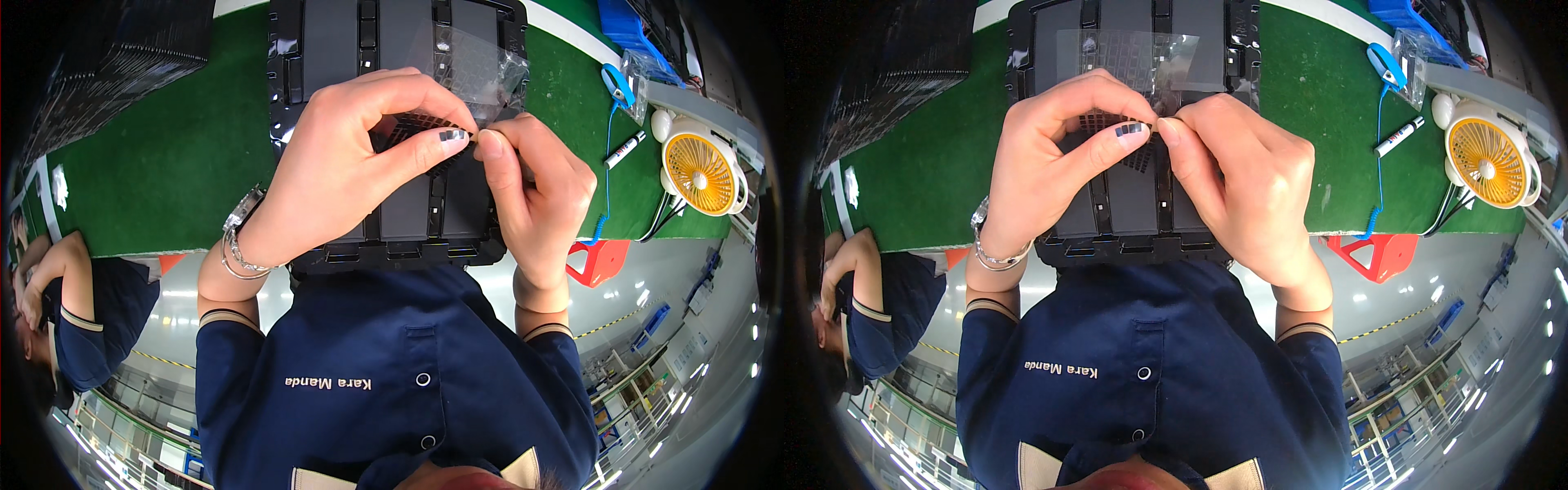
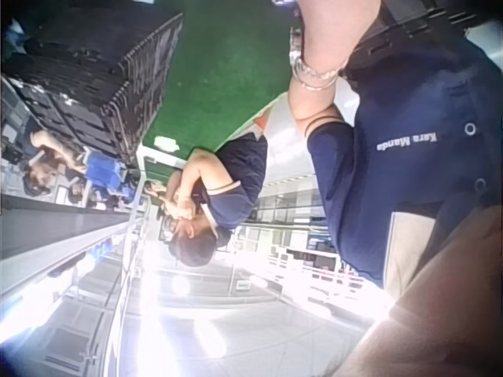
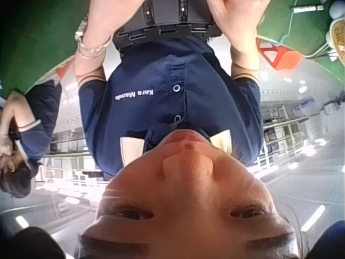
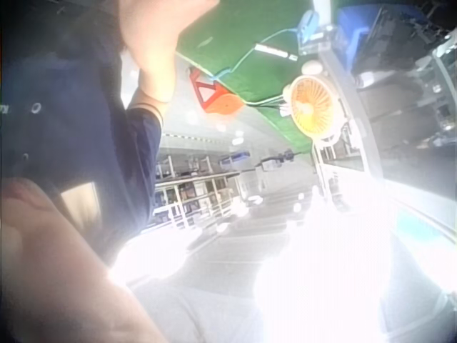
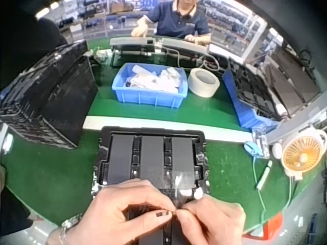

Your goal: Manually assemble black plastic electronic enclosures and internal mesh components at a factory workbench.

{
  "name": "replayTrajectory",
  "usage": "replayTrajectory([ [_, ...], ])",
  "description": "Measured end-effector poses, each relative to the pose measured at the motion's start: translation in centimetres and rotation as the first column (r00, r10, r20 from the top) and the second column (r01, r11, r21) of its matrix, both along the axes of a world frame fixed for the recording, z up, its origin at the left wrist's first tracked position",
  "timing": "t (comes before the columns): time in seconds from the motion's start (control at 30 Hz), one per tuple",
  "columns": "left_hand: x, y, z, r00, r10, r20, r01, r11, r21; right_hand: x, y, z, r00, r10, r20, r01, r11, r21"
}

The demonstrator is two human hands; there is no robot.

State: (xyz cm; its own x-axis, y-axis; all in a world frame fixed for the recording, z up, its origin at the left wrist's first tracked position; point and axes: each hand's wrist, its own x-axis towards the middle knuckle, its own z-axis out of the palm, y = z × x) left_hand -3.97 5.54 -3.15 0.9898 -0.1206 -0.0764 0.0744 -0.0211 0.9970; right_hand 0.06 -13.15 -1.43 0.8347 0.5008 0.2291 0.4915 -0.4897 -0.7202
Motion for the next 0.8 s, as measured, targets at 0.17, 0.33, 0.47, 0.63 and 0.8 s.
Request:
replayTrajectory([
  [0.17,-0.1,-0.1,0.0,0.999,0.008,-0.031,-0.009,0.999,-0.051,0.1,-0.1,-0.1,0.997,0.052,0.061,-0.051,0.998,-0.023],
  [0.33,-0.1,0.0,0.1,1.0,0.003,0.022,-0.004,0.999,0.036,0.2,-0.1,0.0,0.991,0.069,0.114,-0.062,0.996,-0.067],
  [0.47,0.0,-0.1,0.1,1.0,-0.01,0.028,0.008,0.998,0.069,0.4,-0.2,-0.3,0.978,0.082,0.191,-0.059,0.991,-0.124],
  [0.63,0.1,-0.3,-0.1,1.0,0.017,0.0,-0.017,0.999,0.035,0.5,-0.3,0.0,0.947,0.085,0.31,-0.054,0.993,-0.108],
  [0.8,0.0,-0.3,0.0,0.999,-0.005,-0.047,0.008,0.997,0.077,0.1,-0.2,1.1,0.987,0.14,-0.074,-0.143,0.989,-0.028],
])
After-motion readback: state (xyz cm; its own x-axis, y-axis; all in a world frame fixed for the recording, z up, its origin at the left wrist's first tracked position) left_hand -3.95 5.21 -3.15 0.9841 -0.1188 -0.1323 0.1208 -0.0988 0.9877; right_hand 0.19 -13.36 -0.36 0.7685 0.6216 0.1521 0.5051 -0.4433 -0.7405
